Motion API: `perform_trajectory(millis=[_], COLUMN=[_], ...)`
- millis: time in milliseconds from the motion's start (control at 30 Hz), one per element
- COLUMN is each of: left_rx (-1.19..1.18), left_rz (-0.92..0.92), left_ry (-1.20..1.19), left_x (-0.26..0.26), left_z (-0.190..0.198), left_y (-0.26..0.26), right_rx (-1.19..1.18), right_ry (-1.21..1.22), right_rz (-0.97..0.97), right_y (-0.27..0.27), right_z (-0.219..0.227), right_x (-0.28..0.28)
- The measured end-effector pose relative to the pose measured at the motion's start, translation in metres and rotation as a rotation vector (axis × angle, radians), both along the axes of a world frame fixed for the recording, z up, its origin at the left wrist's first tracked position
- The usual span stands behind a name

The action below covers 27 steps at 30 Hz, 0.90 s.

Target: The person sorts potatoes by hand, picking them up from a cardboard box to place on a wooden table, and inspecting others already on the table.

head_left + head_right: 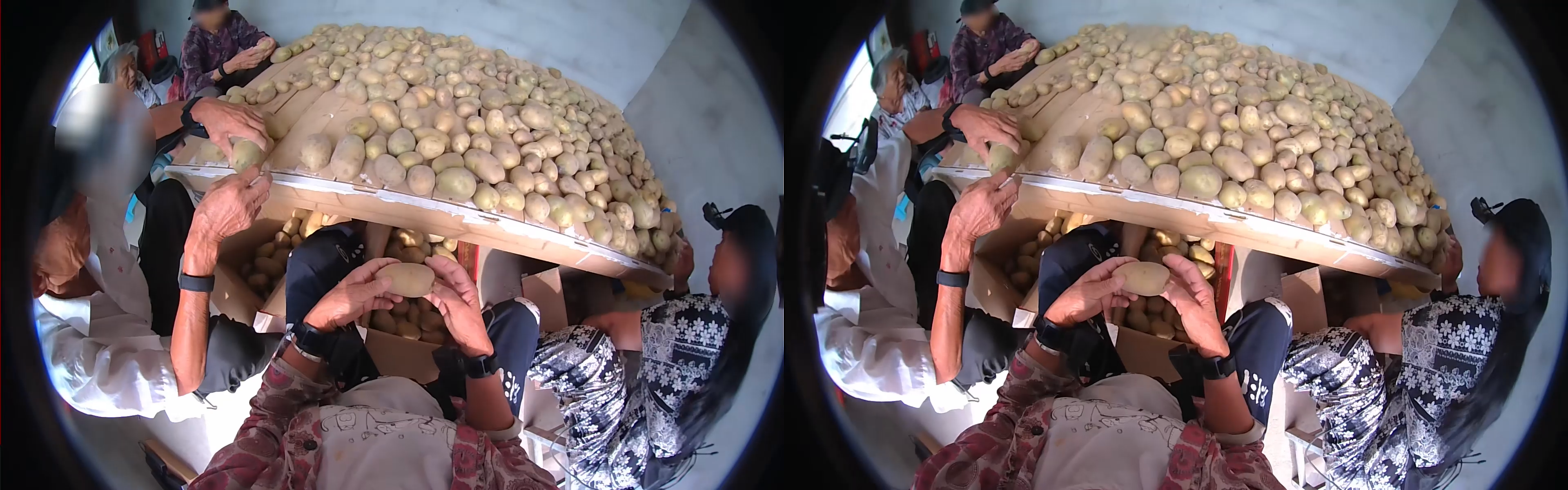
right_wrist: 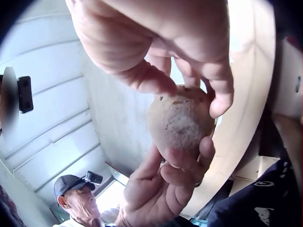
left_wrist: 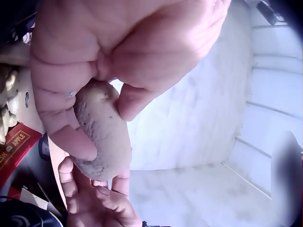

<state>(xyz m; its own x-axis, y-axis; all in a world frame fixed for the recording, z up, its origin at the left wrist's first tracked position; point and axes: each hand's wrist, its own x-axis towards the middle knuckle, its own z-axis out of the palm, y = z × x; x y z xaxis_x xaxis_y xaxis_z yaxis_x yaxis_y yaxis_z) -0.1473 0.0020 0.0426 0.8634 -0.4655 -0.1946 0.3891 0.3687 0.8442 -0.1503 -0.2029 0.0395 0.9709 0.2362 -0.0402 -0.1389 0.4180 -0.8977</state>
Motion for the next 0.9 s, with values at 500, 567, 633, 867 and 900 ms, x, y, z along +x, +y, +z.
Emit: perform_trajectory(millis=[500,567,633,867,900], left_rx=[0.905,0.907,0.936,0.782,0.782], left_rz=[0.744,0.796,0.806,0.865,0.869], left_ry=[-0.510,-0.548,-0.524,-0.489,-0.490], left_x=[0.061,0.063,0.059,0.059,0.063], left_z=[-0.069,-0.110,-0.098,-0.095,-0.097], left_y=[0.076,0.089,0.083,0.087,0.090], right_rx=[-0.077,-0.061,-0.095,-0.063,-0.099], right_ry=[0.102,0.051,-0.019,-0.061,0.010], right_rz=[-0.170,-0.200,-0.253,-0.299,-0.314], right_y=[-0.001,0.001,0.013,0.028,0.029], right_z=[-0.004,0.014,0.042,0.052,0.050], right_x=[0.077,0.118,0.165,0.303,0.307])
